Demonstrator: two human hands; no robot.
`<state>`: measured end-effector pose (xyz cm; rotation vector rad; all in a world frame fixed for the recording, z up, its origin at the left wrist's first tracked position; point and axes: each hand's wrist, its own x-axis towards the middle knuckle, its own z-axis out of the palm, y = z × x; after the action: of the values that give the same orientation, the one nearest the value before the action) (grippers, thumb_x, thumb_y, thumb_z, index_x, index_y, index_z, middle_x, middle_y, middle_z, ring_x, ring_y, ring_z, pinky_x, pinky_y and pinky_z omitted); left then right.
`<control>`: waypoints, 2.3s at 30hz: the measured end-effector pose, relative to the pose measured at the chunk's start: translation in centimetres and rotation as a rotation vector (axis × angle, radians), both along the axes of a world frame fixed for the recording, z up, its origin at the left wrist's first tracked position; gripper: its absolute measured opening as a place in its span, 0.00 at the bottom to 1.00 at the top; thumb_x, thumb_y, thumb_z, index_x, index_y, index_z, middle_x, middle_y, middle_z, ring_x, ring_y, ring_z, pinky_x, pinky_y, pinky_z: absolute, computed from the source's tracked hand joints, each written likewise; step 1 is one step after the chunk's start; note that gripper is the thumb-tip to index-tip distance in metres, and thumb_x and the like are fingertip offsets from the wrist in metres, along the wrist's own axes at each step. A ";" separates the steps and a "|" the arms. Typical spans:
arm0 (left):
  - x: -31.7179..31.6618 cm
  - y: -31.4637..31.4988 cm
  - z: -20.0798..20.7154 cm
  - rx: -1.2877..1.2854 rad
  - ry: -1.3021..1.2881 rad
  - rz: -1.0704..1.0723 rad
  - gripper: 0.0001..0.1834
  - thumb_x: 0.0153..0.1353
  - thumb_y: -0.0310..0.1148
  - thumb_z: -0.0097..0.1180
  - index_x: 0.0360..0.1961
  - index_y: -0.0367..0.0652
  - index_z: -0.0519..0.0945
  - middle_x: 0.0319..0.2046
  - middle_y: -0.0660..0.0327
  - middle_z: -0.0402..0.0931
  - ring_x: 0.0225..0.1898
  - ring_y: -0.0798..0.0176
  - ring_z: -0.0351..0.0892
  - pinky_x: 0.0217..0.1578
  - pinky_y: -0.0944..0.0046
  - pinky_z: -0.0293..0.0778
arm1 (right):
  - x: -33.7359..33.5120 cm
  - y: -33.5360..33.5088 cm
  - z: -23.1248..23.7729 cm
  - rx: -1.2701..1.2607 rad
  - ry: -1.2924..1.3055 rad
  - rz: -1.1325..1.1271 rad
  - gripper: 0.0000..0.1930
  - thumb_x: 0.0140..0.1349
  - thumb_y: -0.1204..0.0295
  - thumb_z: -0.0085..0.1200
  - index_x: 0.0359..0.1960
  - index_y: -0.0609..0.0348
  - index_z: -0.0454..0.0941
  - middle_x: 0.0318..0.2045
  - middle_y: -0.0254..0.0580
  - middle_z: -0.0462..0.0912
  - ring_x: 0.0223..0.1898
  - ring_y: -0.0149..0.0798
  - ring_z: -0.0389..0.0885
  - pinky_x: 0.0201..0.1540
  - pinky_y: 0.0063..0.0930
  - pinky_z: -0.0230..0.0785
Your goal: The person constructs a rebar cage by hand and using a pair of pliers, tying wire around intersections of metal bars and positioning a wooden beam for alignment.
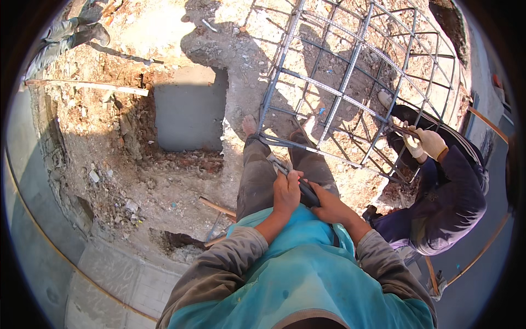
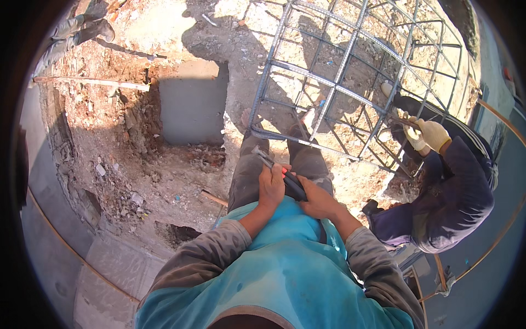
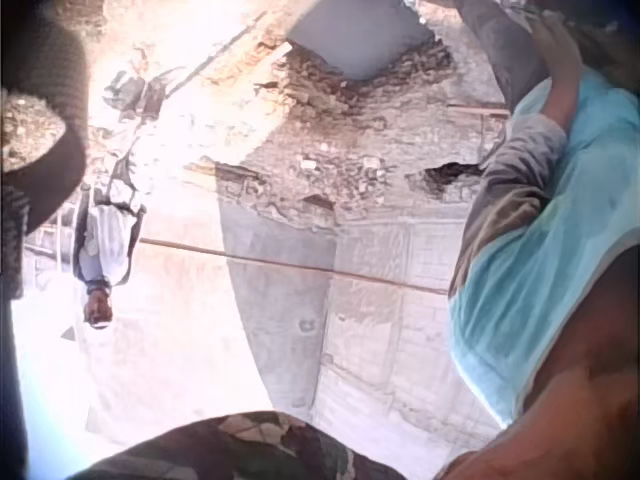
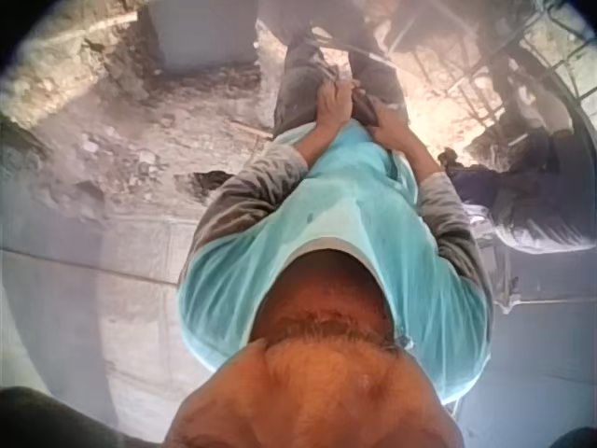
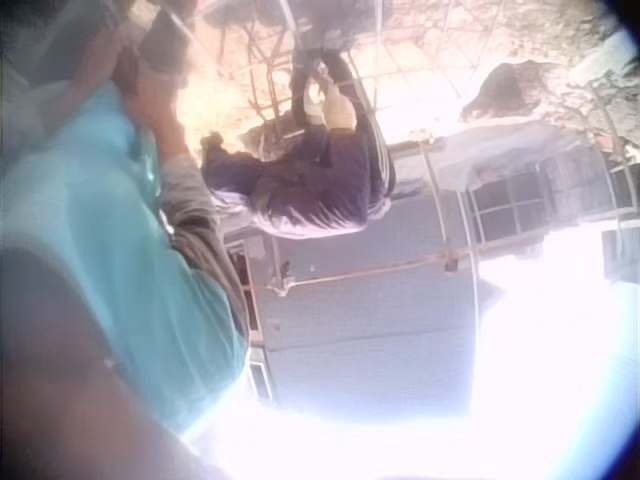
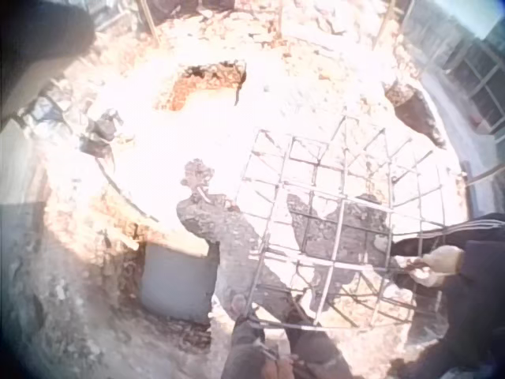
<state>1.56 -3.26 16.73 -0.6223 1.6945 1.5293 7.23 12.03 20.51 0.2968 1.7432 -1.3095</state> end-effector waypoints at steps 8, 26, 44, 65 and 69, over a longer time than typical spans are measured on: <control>-3.8 -8.0 3.2 0.236 0.065 -0.337 0.16 0.70 0.35 0.37 0.38 0.33 0.73 0.18 0.64 0.68 0.15 0.73 0.66 0.15 0.71 0.64 | 1.2 -2.6 0.5 0.338 -0.096 -0.111 0.37 0.52 0.81 0.48 0.68 0.61 0.53 0.52 0.57 0.72 0.48 0.50 0.76 0.44 0.38 0.74; -6.1 -19.1 -3.1 0.074 0.140 -0.134 0.11 0.66 0.28 0.39 0.37 0.37 0.75 0.21 0.69 0.63 0.21 0.76 0.61 0.22 0.73 0.61 | 0.8 4.3 -8.6 0.354 0.743 -1.903 0.17 0.67 0.74 0.49 0.57 0.60 0.70 0.39 0.39 0.79 0.30 0.30 0.80 0.30 0.26 0.74; -2.3 -9.7 -8.5 0.217 -0.171 0.202 0.13 0.57 0.19 0.38 0.42 0.45 0.68 0.19 0.67 0.59 0.18 0.69 0.59 0.22 0.64 0.64 | 14.4 0.2 -18.4 0.859 0.096 -1.227 0.26 0.55 0.58 0.62 0.43 0.72 0.73 0.33 0.52 0.81 0.35 0.46 0.80 0.42 0.39 0.72; -10.3 -17.0 -14.5 -0.064 0.188 0.020 0.12 0.66 0.30 0.51 0.49 0.36 0.74 0.40 0.59 0.77 0.41 0.65 0.78 0.40 0.65 0.75 | 6.3 -20.2 -21.8 -0.357 -0.207 -2.118 0.06 0.70 0.69 0.46 0.37 0.54 0.74 0.19 0.26 0.64 0.16 0.19 0.58 0.16 0.18 0.53; -15.5 -14.2 -17.0 -0.068 0.465 -0.477 0.16 0.64 0.28 0.52 0.53 0.38 0.74 0.43 0.59 0.76 0.45 0.64 0.76 0.42 0.67 0.73 | 0.7 -19.4 -25.2 -0.595 -0.013 -2.158 0.06 0.69 0.67 0.48 0.37 0.53 0.72 0.19 0.25 0.62 0.16 0.20 0.56 0.17 0.17 0.51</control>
<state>-13.97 -17.43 -0.22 0.1283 2.0575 1.3286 7.91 -7.36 -4.65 2.0716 0.2767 -2.9374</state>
